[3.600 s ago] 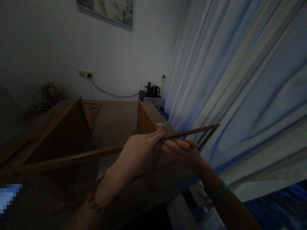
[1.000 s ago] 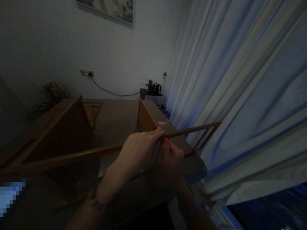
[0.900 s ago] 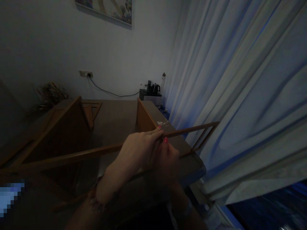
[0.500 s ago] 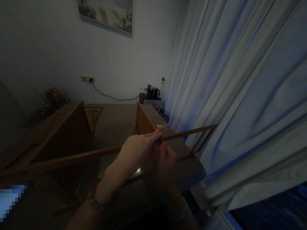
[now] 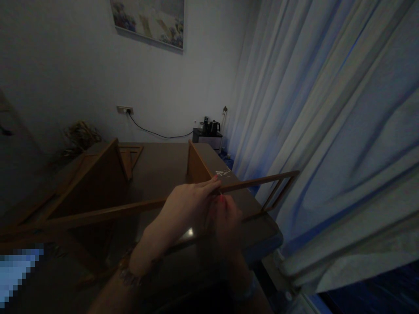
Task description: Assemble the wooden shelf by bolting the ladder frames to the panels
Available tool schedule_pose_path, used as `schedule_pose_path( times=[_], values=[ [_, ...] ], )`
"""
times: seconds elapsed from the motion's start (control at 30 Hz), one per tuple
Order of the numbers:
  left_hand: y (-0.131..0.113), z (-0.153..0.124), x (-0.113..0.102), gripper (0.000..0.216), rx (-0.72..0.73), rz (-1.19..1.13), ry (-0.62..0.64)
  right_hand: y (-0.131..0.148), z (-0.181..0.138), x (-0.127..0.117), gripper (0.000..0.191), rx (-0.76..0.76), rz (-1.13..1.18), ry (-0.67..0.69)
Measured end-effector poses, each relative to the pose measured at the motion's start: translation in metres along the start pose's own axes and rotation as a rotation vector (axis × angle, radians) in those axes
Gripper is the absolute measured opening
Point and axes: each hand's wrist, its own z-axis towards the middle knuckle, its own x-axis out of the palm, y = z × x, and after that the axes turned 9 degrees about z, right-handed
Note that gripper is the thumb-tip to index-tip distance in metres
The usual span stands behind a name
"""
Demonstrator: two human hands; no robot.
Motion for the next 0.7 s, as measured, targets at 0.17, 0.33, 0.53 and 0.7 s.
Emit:
schedule_pose_path(
  times=[0.17,0.33,0.53,0.7],
  values=[
    [0.001,-0.001,0.001,0.042,0.004,0.013,0.004,0.001,-0.002,-0.004,0.03,-0.1,-0.172,-0.038],
    [0.001,-0.001,0.002,0.04,0.002,0.015,-0.002,0.005,-0.004,0.002,0.032,-0.04,-0.095,-0.078],
    [0.001,0.0,0.0,0.039,0.02,0.019,-0.013,0.009,-0.023,0.006,0.035,-0.093,0.116,-0.153],
    [0.003,0.001,0.002,0.04,0.071,0.031,-0.036,-0.002,-0.037,-0.01,0.036,-0.131,0.036,-0.18]
  ],
)
